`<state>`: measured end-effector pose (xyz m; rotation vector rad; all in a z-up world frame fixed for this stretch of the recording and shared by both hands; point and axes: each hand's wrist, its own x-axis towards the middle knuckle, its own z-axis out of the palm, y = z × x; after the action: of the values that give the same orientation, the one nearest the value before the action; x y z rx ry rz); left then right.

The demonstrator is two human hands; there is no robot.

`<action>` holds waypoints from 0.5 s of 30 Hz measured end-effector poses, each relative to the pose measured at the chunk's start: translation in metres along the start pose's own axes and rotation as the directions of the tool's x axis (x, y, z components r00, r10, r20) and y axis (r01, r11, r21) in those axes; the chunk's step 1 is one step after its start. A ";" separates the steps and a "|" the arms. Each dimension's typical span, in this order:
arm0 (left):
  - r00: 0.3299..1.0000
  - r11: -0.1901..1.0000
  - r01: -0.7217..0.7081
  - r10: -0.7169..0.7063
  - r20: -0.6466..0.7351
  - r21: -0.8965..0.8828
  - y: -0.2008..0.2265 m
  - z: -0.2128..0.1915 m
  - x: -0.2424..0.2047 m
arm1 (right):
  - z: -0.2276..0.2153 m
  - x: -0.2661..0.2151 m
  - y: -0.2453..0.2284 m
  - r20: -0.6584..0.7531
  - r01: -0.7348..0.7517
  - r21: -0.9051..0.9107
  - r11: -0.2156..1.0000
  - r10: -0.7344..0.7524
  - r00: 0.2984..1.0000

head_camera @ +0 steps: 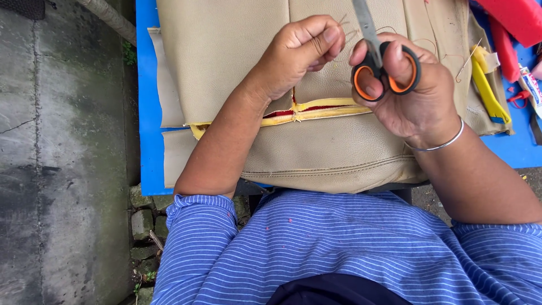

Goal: Repairing a tear in a leather seat cover by applying glue and sewing the edges together

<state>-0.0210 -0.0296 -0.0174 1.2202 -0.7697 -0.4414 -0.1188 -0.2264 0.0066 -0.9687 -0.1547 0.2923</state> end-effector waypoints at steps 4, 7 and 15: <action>0.999 0.947 -0.036 0.039 -0.005 0.319 0.003 0.003 -0.001 | -0.004 -0.013 -0.023 -0.039 0.239 -0.366 0.899 -0.272 0.962; 0.972 0.784 -0.190 0.235 0.001 0.591 0.023 0.000 -0.002 | -0.021 -0.028 -0.043 0.029 0.264 -0.728 0.632 -0.357 0.934; 0.910 0.843 -0.280 0.386 -0.153 0.460 0.084 0.004 -0.036 | -0.092 -0.075 -0.042 0.024 0.110 -0.918 0.381 -0.223 0.975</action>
<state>-0.0559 0.0180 0.0525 1.4778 -0.8764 0.1814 -0.1584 -0.3445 -0.0097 -2.0943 -0.3394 -0.0870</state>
